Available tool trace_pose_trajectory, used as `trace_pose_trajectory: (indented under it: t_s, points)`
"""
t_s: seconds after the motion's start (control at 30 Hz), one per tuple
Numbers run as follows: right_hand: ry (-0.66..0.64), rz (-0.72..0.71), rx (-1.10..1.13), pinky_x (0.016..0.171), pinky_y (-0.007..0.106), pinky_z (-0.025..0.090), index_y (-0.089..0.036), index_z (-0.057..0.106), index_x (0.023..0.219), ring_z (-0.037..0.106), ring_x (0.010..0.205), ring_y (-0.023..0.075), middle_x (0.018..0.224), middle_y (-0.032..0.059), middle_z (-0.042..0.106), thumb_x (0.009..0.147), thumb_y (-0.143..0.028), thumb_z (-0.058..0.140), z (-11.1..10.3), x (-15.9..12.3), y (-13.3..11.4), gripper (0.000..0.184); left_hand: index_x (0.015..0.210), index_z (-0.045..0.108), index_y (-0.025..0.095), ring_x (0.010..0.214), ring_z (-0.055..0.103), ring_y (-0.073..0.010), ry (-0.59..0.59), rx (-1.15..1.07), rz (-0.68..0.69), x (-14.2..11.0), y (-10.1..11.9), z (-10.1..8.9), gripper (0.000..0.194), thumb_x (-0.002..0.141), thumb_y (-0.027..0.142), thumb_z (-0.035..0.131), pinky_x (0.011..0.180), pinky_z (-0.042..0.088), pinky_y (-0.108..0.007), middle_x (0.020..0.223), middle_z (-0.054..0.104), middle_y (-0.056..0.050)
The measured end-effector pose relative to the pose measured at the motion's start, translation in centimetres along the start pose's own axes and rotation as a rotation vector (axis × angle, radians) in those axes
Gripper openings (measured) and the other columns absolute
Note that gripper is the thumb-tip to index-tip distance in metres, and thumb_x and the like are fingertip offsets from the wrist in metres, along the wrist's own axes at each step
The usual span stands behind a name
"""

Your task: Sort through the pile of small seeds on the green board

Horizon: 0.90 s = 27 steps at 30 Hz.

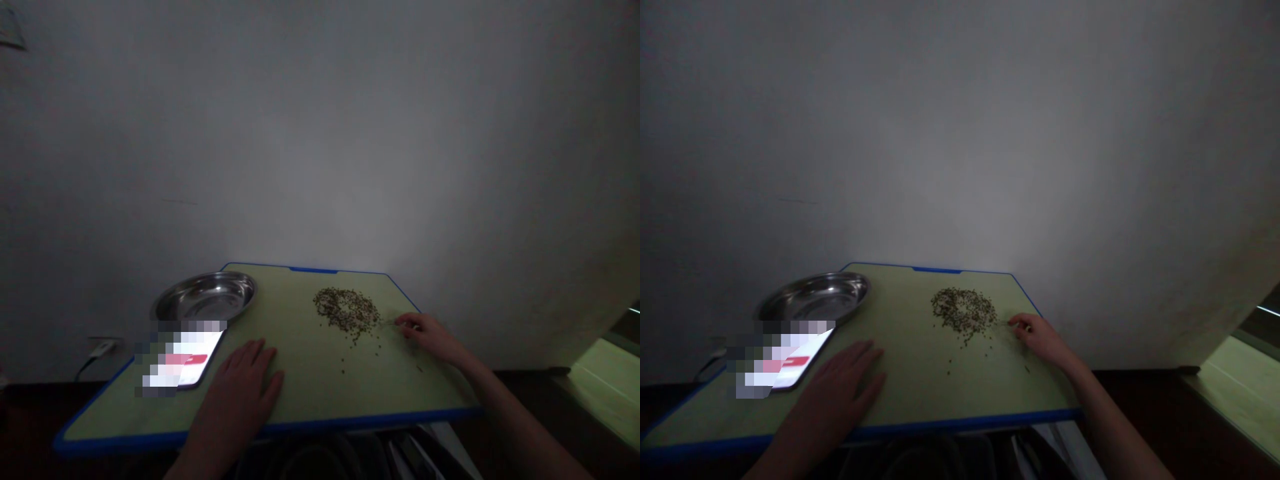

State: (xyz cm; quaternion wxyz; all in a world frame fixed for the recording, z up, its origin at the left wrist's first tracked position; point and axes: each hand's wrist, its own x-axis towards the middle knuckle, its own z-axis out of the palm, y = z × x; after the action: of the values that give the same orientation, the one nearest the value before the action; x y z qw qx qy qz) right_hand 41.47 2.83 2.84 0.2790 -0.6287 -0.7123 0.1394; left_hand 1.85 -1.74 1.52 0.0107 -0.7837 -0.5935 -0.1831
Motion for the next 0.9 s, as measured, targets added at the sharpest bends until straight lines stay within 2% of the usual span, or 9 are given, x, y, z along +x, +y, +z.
trace_pose_trajectory:
  t_s: [0.1, 0.23, 0.43, 0.67, 0.9]
  points:
    - [-0.010, 0.000, 0.013, 0.064, 0.030, 0.045, -0.013, 0.070, 0.098, 0.058, 0.068, 0.0183, 0.075, 0.0052, 0.065, 0.079, -0.031, 0.048, 0.3, -0.1, 0.4, 0.034, 0.123, 0.060, 0.018, 0.128, 0.048, -0.0300, -0.015, 0.008, 0.000, 0.1, 0.0, 0.0, 0.047, 0.086, 0.040, 0.041, 0.106, 0.037, -0.050, 0.136, 0.055, -0.013]
    - [-0.030, -0.020, 0.042, 0.061, 0.028, 0.043, -0.013, 0.071, 0.093, 0.056, 0.065, 0.0173, 0.075, 0.0053, 0.066, 0.078, -0.033, 0.051, 1.0, -0.4, -0.2, 0.032, 0.123, 0.059, 0.018, 0.128, 0.048, -0.0302, -0.021, 0.023, 0.000, 0.1, 0.0, -0.2, 0.048, 0.086, 0.040, 0.040, 0.106, 0.038, -0.051, 0.137, 0.055, -0.013]
    - [-0.064, 0.014, 0.032, 0.054, 0.025, 0.037, -0.013, 0.069, 0.088, 0.052, 0.058, 0.0147, 0.064, 0.0016, 0.060, 0.079, -0.033, 0.054, 2.5, -0.7, -2.8, 0.027, 0.124, 0.058, 0.016, 0.129, 0.047, -0.0303, -0.031, 0.025, 0.000, 0.0, -0.1, 0.0, 0.049, 0.087, 0.040, 0.039, 0.107, 0.037, -0.050, 0.138, 0.053, -0.015]
    - [-0.055, 0.027, -0.009, 0.056, 0.024, 0.037, -0.013, 0.070, 0.089, 0.055, 0.062, 0.0150, 0.068, 0.0027, 0.063, 0.080, -0.028, 0.056, 4.2, 0.1, -5.6, 0.022, 0.121, 0.060, 0.019, 0.127, 0.049, -0.0304, 0.034, 0.010, 0.026, 0.0, -0.5, 0.6, 0.046, 0.086, 0.041, 0.041, 0.105, 0.039, -0.051, 0.135, 0.056, -0.013]
    - [-0.091, -0.052, 0.007, 0.056, 0.023, 0.035, -0.015, 0.071, 0.086, 0.054, 0.062, 0.0140, 0.067, 0.0014, 0.063, 0.081, -0.027, 0.058, 5.5, 0.5, -7.7, 0.018, 0.119, 0.062, 0.020, 0.125, 0.051, -0.0298, 0.051, -0.006, 0.021, 0.0, -0.3, 0.4, 0.043, 0.085, 0.039, 0.043, 0.103, 0.040, -0.051, 0.133, 0.058, -0.012]
